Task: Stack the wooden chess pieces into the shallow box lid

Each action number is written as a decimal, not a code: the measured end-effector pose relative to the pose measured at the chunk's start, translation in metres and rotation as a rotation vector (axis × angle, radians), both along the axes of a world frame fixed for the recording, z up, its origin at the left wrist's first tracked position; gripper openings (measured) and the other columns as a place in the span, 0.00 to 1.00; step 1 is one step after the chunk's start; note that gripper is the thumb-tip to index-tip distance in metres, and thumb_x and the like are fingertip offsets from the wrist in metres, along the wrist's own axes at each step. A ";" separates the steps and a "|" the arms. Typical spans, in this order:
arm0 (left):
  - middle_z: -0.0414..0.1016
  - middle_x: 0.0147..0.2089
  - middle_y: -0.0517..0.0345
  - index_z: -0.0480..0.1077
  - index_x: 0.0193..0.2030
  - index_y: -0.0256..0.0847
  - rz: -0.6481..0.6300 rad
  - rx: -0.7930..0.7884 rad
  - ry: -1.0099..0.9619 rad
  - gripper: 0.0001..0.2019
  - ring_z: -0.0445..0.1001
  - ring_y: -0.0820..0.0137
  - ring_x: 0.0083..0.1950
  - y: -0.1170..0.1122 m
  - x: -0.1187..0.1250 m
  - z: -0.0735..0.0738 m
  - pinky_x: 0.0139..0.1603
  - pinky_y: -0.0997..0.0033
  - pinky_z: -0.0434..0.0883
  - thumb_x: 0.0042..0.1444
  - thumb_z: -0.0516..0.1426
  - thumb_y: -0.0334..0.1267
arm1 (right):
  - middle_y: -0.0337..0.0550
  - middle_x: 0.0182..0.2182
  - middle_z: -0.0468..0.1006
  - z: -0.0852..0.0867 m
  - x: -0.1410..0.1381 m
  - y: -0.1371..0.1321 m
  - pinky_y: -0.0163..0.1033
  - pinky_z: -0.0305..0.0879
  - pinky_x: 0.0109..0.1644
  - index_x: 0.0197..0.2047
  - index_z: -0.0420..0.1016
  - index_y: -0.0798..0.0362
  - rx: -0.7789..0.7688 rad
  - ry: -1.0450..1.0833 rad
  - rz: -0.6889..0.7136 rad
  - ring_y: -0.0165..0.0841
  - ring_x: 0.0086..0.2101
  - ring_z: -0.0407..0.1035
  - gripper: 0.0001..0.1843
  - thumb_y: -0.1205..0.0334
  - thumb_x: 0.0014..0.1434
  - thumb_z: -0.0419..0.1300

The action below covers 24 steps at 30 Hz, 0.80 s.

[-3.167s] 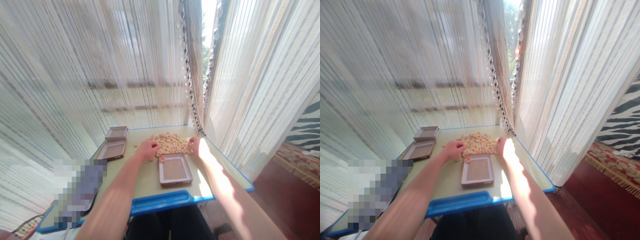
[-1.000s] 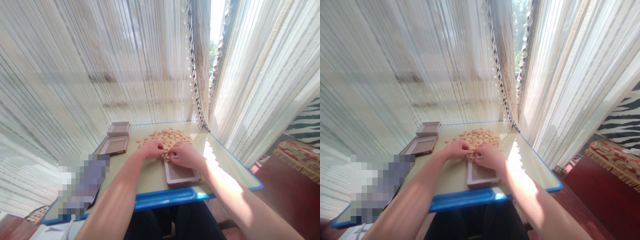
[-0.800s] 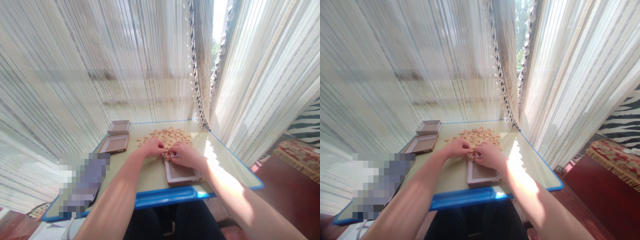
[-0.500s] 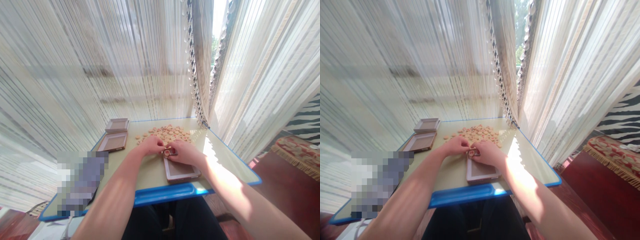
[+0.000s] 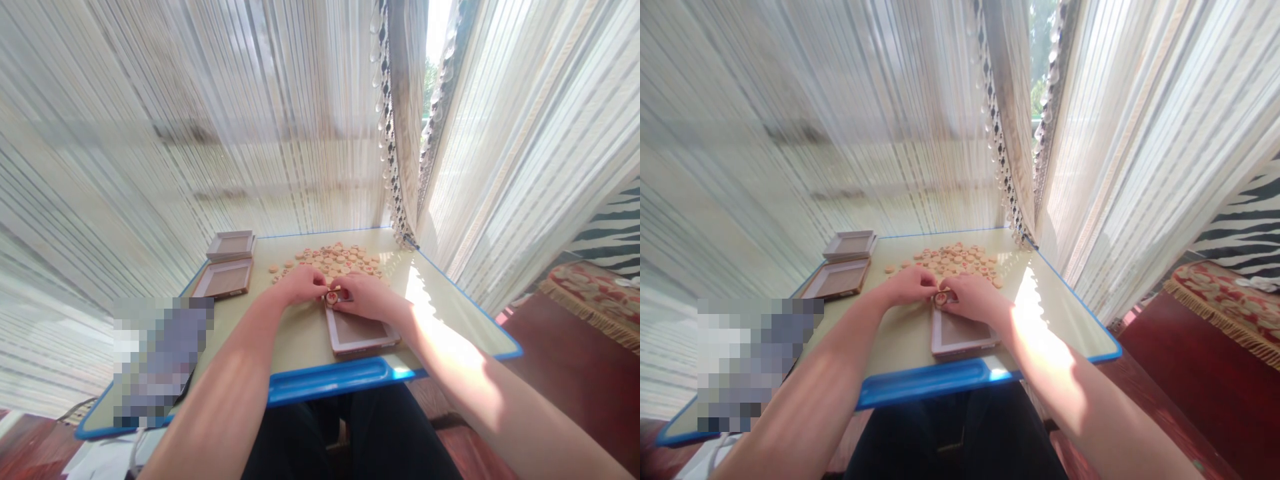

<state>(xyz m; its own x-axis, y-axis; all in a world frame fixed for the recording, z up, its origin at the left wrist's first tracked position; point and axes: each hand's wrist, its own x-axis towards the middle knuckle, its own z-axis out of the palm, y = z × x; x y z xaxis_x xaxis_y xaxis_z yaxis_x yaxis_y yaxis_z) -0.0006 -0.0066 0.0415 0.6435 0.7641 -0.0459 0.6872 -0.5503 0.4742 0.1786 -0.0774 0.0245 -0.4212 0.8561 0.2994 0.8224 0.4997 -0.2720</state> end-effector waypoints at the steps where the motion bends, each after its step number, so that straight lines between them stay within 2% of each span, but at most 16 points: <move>1: 0.74 0.24 0.62 0.74 0.27 0.38 0.000 0.002 0.002 0.11 0.69 0.74 0.28 -0.001 0.000 0.001 0.26 0.77 0.59 0.45 0.53 0.40 | 0.42 0.33 0.73 0.000 0.000 0.000 0.35 0.56 0.38 0.40 0.71 0.50 0.003 0.002 0.003 0.34 0.36 0.65 0.11 0.56 0.53 0.58; 6: 0.73 0.23 0.62 0.74 0.25 0.37 0.010 0.021 0.013 0.11 0.68 0.74 0.27 -0.003 0.001 0.003 0.26 0.77 0.58 0.45 0.53 0.41 | 0.41 0.33 0.74 -0.003 0.002 0.002 0.35 0.56 0.39 0.43 0.70 0.49 -0.008 0.013 -0.006 0.33 0.36 0.65 0.13 0.63 0.52 0.58; 9: 0.73 0.23 0.62 0.74 0.25 0.37 0.028 0.014 0.011 0.11 0.68 0.74 0.27 -0.003 0.001 0.003 0.25 0.77 0.58 0.44 0.54 0.41 | 0.40 0.33 0.74 -0.003 0.001 0.003 0.35 0.56 0.38 0.43 0.70 0.49 -0.023 0.023 -0.024 0.32 0.35 0.65 0.13 0.64 0.52 0.58; 13: 0.72 0.22 0.61 0.74 0.25 0.37 0.023 0.009 -0.003 0.11 0.67 0.74 0.26 -0.003 0.001 0.002 0.25 0.77 0.58 0.43 0.54 0.40 | 0.40 0.31 0.73 -0.002 0.001 0.004 0.34 0.55 0.36 0.40 0.71 0.50 -0.039 0.039 -0.040 0.32 0.33 0.64 0.11 0.64 0.52 0.57; 17: 0.72 0.22 0.61 0.74 0.23 0.37 0.054 -0.009 -0.019 0.11 0.66 0.74 0.25 0.000 -0.002 0.002 0.25 0.76 0.59 0.43 0.53 0.40 | 0.39 0.30 0.72 0.000 0.007 0.007 0.33 0.56 0.35 0.35 0.69 0.51 -0.017 0.088 -0.100 0.30 0.32 0.63 0.08 0.69 0.51 0.55; 20: 0.72 0.23 0.60 0.74 0.24 0.37 0.109 0.073 -0.017 0.10 0.67 0.73 0.26 0.003 -0.003 0.001 0.26 0.76 0.60 0.44 0.53 0.38 | 0.41 0.32 0.73 0.001 0.015 0.013 0.34 0.57 0.39 0.34 0.70 0.52 0.058 0.126 -0.168 0.31 0.35 0.64 0.09 0.71 0.50 0.52; 24: 0.77 0.34 0.58 0.76 0.34 0.40 0.138 0.266 -0.049 0.12 0.71 0.69 0.36 0.009 -0.003 -0.003 0.36 0.74 0.65 0.45 0.52 0.35 | 0.43 0.35 0.75 -0.003 0.023 0.021 0.35 0.59 0.43 0.34 0.73 0.52 0.051 0.147 -0.221 0.33 0.39 0.66 0.12 0.71 0.52 0.50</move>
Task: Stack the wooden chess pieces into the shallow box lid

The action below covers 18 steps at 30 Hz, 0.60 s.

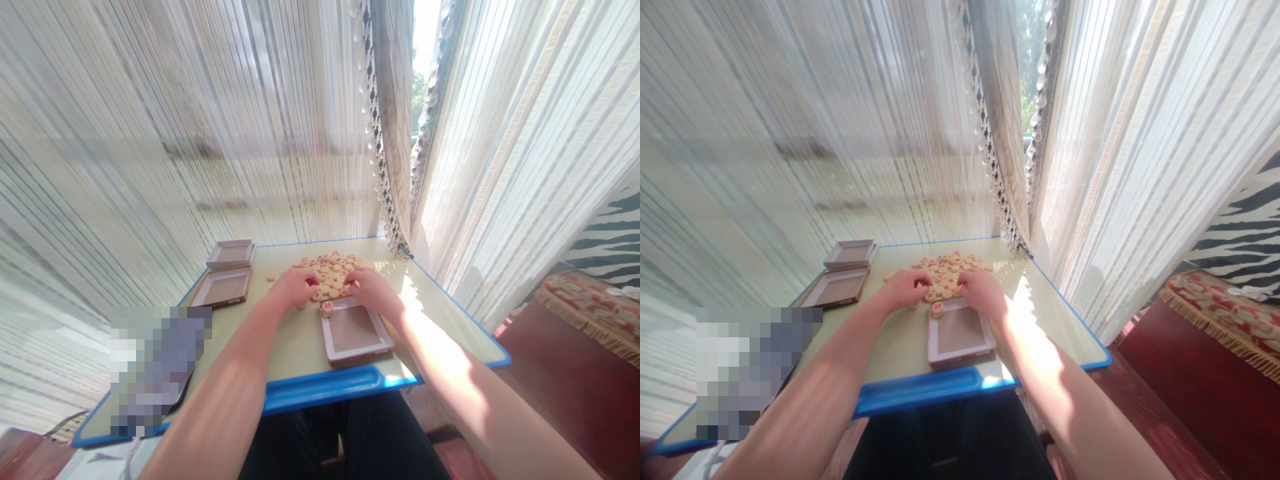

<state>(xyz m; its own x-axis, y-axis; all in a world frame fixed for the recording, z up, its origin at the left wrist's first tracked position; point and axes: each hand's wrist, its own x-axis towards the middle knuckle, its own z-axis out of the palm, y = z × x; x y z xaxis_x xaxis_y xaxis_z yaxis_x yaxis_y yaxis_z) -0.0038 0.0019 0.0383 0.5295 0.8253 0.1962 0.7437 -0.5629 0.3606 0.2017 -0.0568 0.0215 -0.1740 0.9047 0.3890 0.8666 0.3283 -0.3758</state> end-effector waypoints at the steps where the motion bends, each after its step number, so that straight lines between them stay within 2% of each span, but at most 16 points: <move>1: 0.77 0.37 0.58 0.76 0.35 0.41 -0.018 0.029 0.003 0.13 0.71 0.68 0.39 0.001 0.000 -0.002 0.39 0.74 0.66 0.45 0.52 0.34 | 0.43 0.35 0.75 -0.001 0.001 0.002 0.35 0.59 0.43 0.33 0.74 0.52 -0.020 -0.003 0.001 0.33 0.39 0.66 0.13 0.71 0.52 0.49; 3: 0.77 0.41 0.57 0.76 0.37 0.42 -0.087 0.060 0.027 0.14 0.71 0.67 0.44 0.004 0.001 -0.005 0.47 0.72 0.66 0.46 0.52 0.32 | 0.42 0.34 0.76 -0.003 0.002 0.004 0.35 0.60 0.42 0.31 0.75 0.52 -0.050 -0.011 0.007 0.33 0.38 0.67 0.13 0.70 0.52 0.50; 5: 0.77 0.42 0.58 0.77 0.36 0.42 -0.139 0.071 0.054 0.14 0.70 0.67 0.46 0.006 0.001 -0.007 0.49 0.72 0.66 0.46 0.52 0.31 | 0.41 0.32 0.77 -0.004 0.003 0.005 0.34 0.60 0.40 0.30 0.75 0.51 -0.066 -0.023 0.007 0.32 0.36 0.68 0.13 0.70 0.51 0.50; 10: 0.76 0.43 0.58 0.76 0.37 0.42 -0.098 0.118 0.045 0.14 0.70 0.68 0.47 0.006 0.000 -0.013 0.50 0.71 0.66 0.50 0.51 0.32 | 0.39 0.32 0.77 -0.003 0.002 0.006 0.34 0.60 0.36 0.30 0.76 0.50 -0.102 -0.062 -0.040 0.33 0.35 0.68 0.11 0.68 0.50 0.53; 13: 0.76 0.44 0.58 0.76 0.38 0.43 -0.120 0.135 0.043 0.12 0.69 0.68 0.48 0.003 0.002 -0.014 0.52 0.71 0.64 0.53 0.52 0.37 | 0.41 0.36 0.77 -0.004 0.002 0.007 0.36 0.61 0.40 0.35 0.77 0.50 -0.067 -0.025 -0.046 0.33 0.37 0.68 0.11 0.67 0.51 0.55; 15: 0.77 0.42 0.58 0.76 0.38 0.44 -0.134 0.138 0.064 0.12 0.70 0.67 0.47 0.000 0.004 -0.013 0.51 0.70 0.64 0.53 0.52 0.42 | 0.41 0.38 0.77 -0.005 0.001 0.009 0.37 0.61 0.45 0.38 0.78 0.49 -0.034 -0.014 0.019 0.34 0.41 0.67 0.12 0.66 0.51 0.55; 18: 0.77 0.41 0.57 0.76 0.39 0.44 -0.145 0.145 0.087 0.14 0.70 0.66 0.45 -0.001 0.007 -0.012 0.49 0.69 0.63 0.53 0.53 0.47 | 0.38 0.38 0.78 -0.005 -0.001 0.012 0.37 0.58 0.51 0.35 0.79 0.47 -0.019 -0.006 0.159 0.32 0.43 0.67 0.12 0.67 0.52 0.55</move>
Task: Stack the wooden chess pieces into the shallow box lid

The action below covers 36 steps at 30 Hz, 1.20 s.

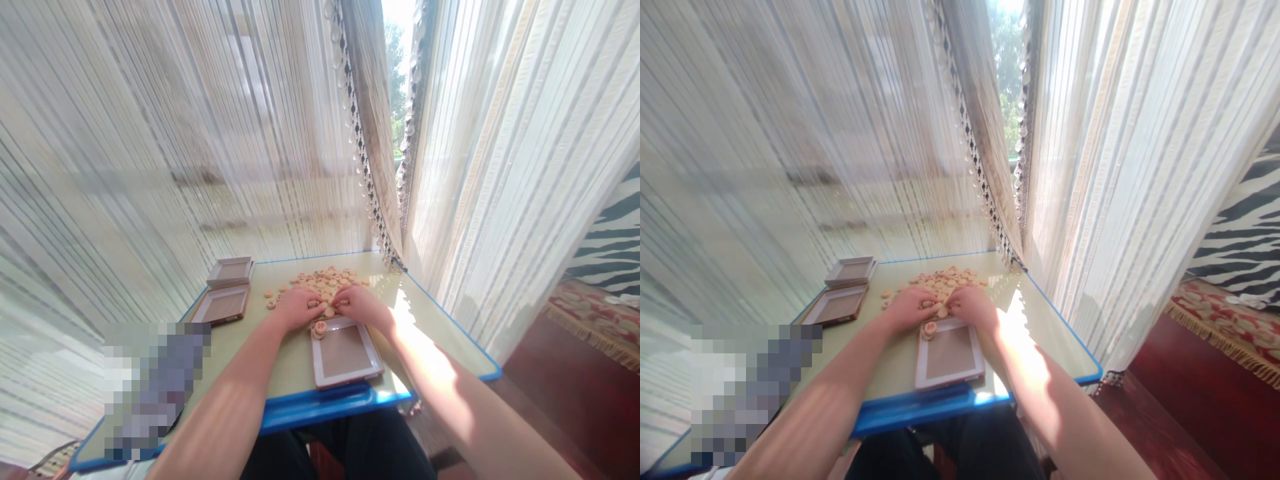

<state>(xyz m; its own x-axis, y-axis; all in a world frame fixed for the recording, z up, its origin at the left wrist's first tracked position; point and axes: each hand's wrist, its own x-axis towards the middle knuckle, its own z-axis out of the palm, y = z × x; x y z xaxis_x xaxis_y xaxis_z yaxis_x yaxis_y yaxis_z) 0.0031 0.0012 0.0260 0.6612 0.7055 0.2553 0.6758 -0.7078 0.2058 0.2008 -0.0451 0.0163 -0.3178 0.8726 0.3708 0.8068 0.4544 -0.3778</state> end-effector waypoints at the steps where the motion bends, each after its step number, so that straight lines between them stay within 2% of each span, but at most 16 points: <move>1: 0.77 0.42 0.57 0.76 0.39 0.44 0.002 -0.003 0.000 0.15 0.69 0.66 0.46 0.000 0.001 0.000 0.49 0.70 0.63 0.52 0.54 0.47 | 0.38 0.38 0.78 0.000 -0.001 0.001 0.36 0.58 0.51 0.35 0.79 0.48 -0.011 0.005 0.025 0.32 0.42 0.67 0.11 0.67 0.52 0.55; 7: 0.76 0.39 0.57 0.74 0.39 0.43 0.114 -0.033 -0.035 0.13 0.69 0.65 0.44 0.003 -0.001 -0.002 0.46 0.70 0.64 0.49 0.56 0.43 | 0.42 0.38 0.77 0.009 -0.002 0.004 0.34 0.61 0.44 0.31 0.79 0.52 -0.116 -0.008 0.045 0.32 0.38 0.69 0.09 0.57 0.51 0.60; 11: 0.75 0.39 0.57 0.72 0.38 0.43 0.174 -0.036 -0.064 0.10 0.70 0.65 0.42 0.003 0.000 -0.004 0.43 0.70 0.65 0.47 0.55 0.38 | 0.41 0.33 0.77 0.022 -0.003 0.012 0.33 0.62 0.35 0.32 0.79 0.50 -0.203 -0.088 0.004 0.32 0.32 0.69 0.08 0.58 0.46 0.63; 15: 0.76 0.37 0.60 0.73 0.33 0.43 0.125 -0.017 -0.067 0.09 0.71 0.67 0.43 0.005 0.000 -0.006 0.46 0.70 0.65 0.46 0.54 0.31 | 0.39 0.29 0.78 0.024 -0.006 0.024 0.31 0.59 0.29 0.36 0.78 0.49 -0.298 -0.094 -0.098 0.30 0.28 0.69 0.13 0.57 0.45 0.63; 18: 0.76 0.41 0.62 0.75 0.30 0.44 0.057 -0.042 -0.095 0.10 0.71 0.69 0.46 0.008 -0.002 -0.007 0.51 0.71 0.64 0.45 0.54 0.29 | 0.39 0.27 0.78 0.019 -0.007 0.031 0.31 0.58 0.28 0.34 0.79 0.49 -0.282 -0.078 -0.108 0.30 0.27 0.69 0.12 0.54 0.48 0.60; 22: 0.76 0.42 0.60 0.75 0.32 0.43 0.120 0.001 -0.137 0.09 0.71 0.69 0.46 0.009 -0.006 -0.003 0.51 0.72 0.64 0.48 0.53 0.31 | 0.39 0.29 0.79 0.010 -0.008 0.034 0.33 0.59 0.30 0.32 0.78 0.48 -0.219 -0.085 -0.115 0.32 0.30 0.69 0.09 0.59 0.48 0.59; 24: 0.76 0.41 0.56 0.74 0.36 0.42 0.226 0.040 -0.085 0.10 0.70 0.67 0.45 0.007 -0.007 0.001 0.48 0.70 0.65 0.49 0.53 0.35 | 0.39 0.34 0.79 0.007 -0.008 0.034 0.33 0.60 0.32 0.35 0.78 0.48 -0.203 -0.037 -0.104 0.32 0.32 0.70 0.10 0.62 0.48 0.57; 26: 0.75 0.39 0.55 0.74 0.35 0.42 0.273 0.008 0.016 0.09 0.71 0.65 0.43 0.004 -0.008 0.005 0.44 0.69 0.66 0.50 0.54 0.39 | 0.39 0.36 0.79 0.006 -0.008 0.033 0.33 0.61 0.35 0.38 0.77 0.48 -0.194 0.000 -0.089 0.32 0.34 0.70 0.13 0.63 0.49 0.56; 31: 0.75 0.37 0.56 0.73 0.32 0.42 0.301 -0.048 0.075 0.10 0.70 0.66 0.41 -0.001 -0.009 0.008 0.42 0.71 0.65 0.50 0.54 0.44 | 0.42 0.37 0.78 0.005 -0.007 0.027 0.36 0.61 0.39 0.38 0.77 0.49 -0.177 -0.072 -0.064 0.36 0.37 0.70 0.13 0.57 0.50 0.57; 36: 0.75 0.37 0.56 0.74 0.33 0.42 0.291 -0.071 0.024 0.11 0.71 0.67 0.40 0.001 -0.008 0.005 0.41 0.72 0.64 0.52 0.53 0.44 | 0.42 0.37 0.77 0.004 -0.007 0.024 0.35 0.62 0.38 0.40 0.77 0.50 -0.142 -0.004 -0.036 0.33 0.36 0.69 0.14 0.64 0.49 0.58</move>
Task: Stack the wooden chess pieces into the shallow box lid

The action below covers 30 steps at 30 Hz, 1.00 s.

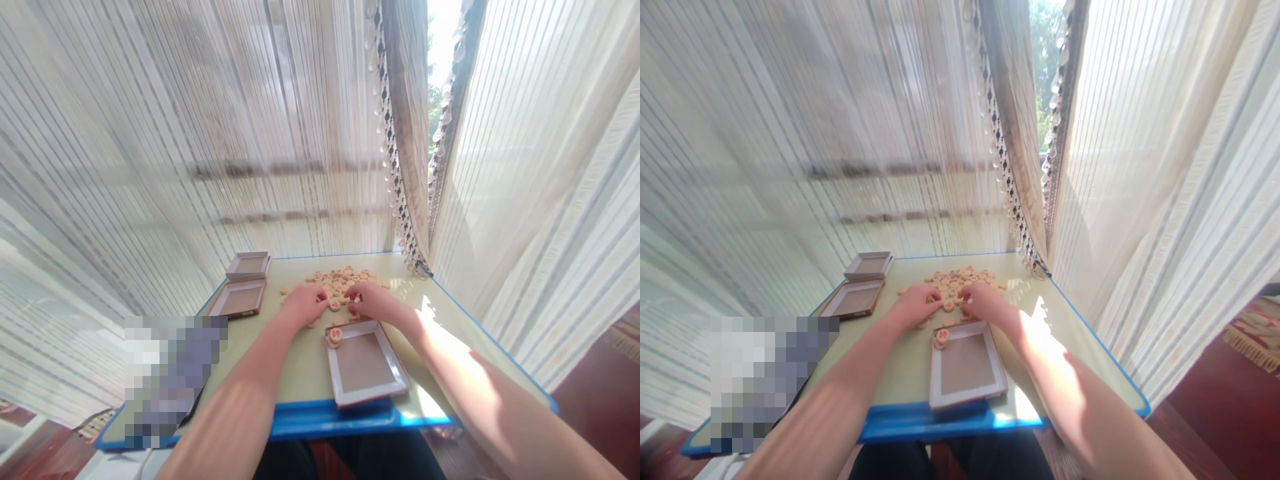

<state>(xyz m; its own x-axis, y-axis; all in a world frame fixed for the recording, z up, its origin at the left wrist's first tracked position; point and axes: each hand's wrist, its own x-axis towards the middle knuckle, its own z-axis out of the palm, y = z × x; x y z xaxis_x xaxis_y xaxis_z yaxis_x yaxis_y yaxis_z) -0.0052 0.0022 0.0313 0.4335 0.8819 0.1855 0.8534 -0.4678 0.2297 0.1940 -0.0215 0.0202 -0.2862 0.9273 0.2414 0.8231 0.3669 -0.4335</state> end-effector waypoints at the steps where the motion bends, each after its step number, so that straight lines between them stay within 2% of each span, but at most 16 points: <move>1: 0.76 0.36 0.56 0.74 0.33 0.42 -0.005 -0.001 -0.012 0.12 0.71 0.68 0.39 0.001 0.000 -0.001 0.40 0.72 0.64 0.53 0.52 0.44 | 0.42 0.36 0.77 0.000 -0.001 -0.001 0.34 0.62 0.38 0.40 0.77 0.51 0.025 0.004 0.010 0.32 0.36 0.69 0.14 0.66 0.49 0.57; 5: 0.75 0.32 0.56 0.74 0.31 0.41 0.007 0.004 -0.014 0.15 0.70 0.70 0.35 0.006 -0.002 -0.002 0.36 0.74 0.63 0.55 0.48 0.42 | 0.44 0.38 0.75 0.002 -0.004 -0.006 0.34 0.63 0.40 0.40 0.77 0.52 0.052 -0.032 0.094 0.31 0.36 0.69 0.18 0.73 0.47 0.54; 7: 0.74 0.31 0.55 0.73 0.28 0.40 0.015 0.031 0.016 0.15 0.70 0.70 0.35 0.008 -0.002 -0.004 0.37 0.73 0.63 0.55 0.47 0.39 | 0.44 0.39 0.75 0.002 -0.004 -0.007 0.35 0.63 0.41 0.41 0.77 0.52 0.032 -0.018 0.131 0.32 0.37 0.69 0.18 0.72 0.47 0.54; 10: 0.74 0.33 0.53 0.73 0.25 0.39 0.025 0.088 0.058 0.16 0.70 0.68 0.38 0.010 -0.002 -0.006 0.41 0.72 0.64 0.56 0.47 0.38 | 0.46 0.42 0.75 0.000 -0.004 -0.004 0.37 0.63 0.46 0.44 0.76 0.54 0.082 0.016 0.150 0.35 0.41 0.68 0.18 0.69 0.49 0.55; 14: 0.74 0.37 0.51 0.74 0.31 0.40 0.050 0.169 0.030 0.15 0.69 0.65 0.42 0.010 -0.001 -0.008 0.44 0.69 0.65 0.57 0.47 0.38 | 0.45 0.43 0.76 -0.005 -0.004 0.003 0.41 0.59 0.52 0.41 0.78 0.52 0.166 -0.027 0.192 0.36 0.45 0.67 0.15 0.65 0.54 0.53; 17: 0.74 0.41 0.54 0.75 0.38 0.42 -0.040 0.196 -0.003 0.12 0.68 0.64 0.47 0.010 0.001 -0.009 0.50 0.67 0.63 0.54 0.51 0.38 | 0.44 0.40 0.78 -0.007 -0.006 0.005 0.42 0.58 0.53 0.37 0.79 0.50 0.197 -0.062 0.223 0.36 0.43 0.67 0.12 0.64 0.55 0.54; 21: 0.74 0.40 0.57 0.76 0.38 0.46 -0.186 0.163 0.019 0.11 0.68 0.66 0.47 0.011 0.001 -0.009 0.53 0.67 0.62 0.51 0.53 0.39 | 0.44 0.40 0.77 -0.005 -0.009 0.003 0.41 0.57 0.52 0.40 0.79 0.51 0.224 -0.062 0.251 0.35 0.42 0.67 0.12 0.62 0.56 0.56; 23: 0.75 0.38 0.57 0.76 0.36 0.45 -0.173 0.134 0.031 0.11 0.69 0.66 0.45 0.009 0.000 -0.005 0.50 0.68 0.64 0.50 0.53 0.37 | 0.43 0.39 0.77 -0.003 -0.010 0.002 0.42 0.56 0.53 0.39 0.79 0.49 0.201 -0.069 0.281 0.34 0.42 0.67 0.11 0.61 0.57 0.56; 26: 0.75 0.33 0.58 0.76 0.31 0.42 -0.140 0.021 0.031 0.10 0.70 0.70 0.37 -0.003 0.000 0.007 0.40 0.73 0.65 0.48 0.52 0.35 | 0.43 0.36 0.76 -0.001 -0.009 0.002 0.42 0.56 0.52 0.34 0.79 0.50 0.173 -0.065 0.260 0.33 0.40 0.67 0.08 0.60 0.55 0.58; 28: 0.74 0.31 0.60 0.75 0.30 0.41 -0.194 -0.077 0.003 0.09 0.69 0.72 0.33 -0.015 0.000 0.018 0.34 0.75 0.64 0.47 0.53 0.36 | 0.42 0.34 0.75 0.000 -0.007 0.001 0.40 0.57 0.51 0.30 0.79 0.51 0.171 -0.054 0.226 0.33 0.39 0.66 0.06 0.61 0.52 0.60; 30: 0.73 0.28 0.62 0.76 0.32 0.42 -0.308 -0.263 0.014 0.09 0.69 0.74 0.29 -0.029 0.001 0.029 0.30 0.77 0.62 0.47 0.55 0.41 | 0.42 0.32 0.74 0.001 -0.006 0.000 0.39 0.59 0.48 0.28 0.77 0.52 0.155 -0.053 0.203 0.33 0.39 0.65 0.04 0.62 0.50 0.61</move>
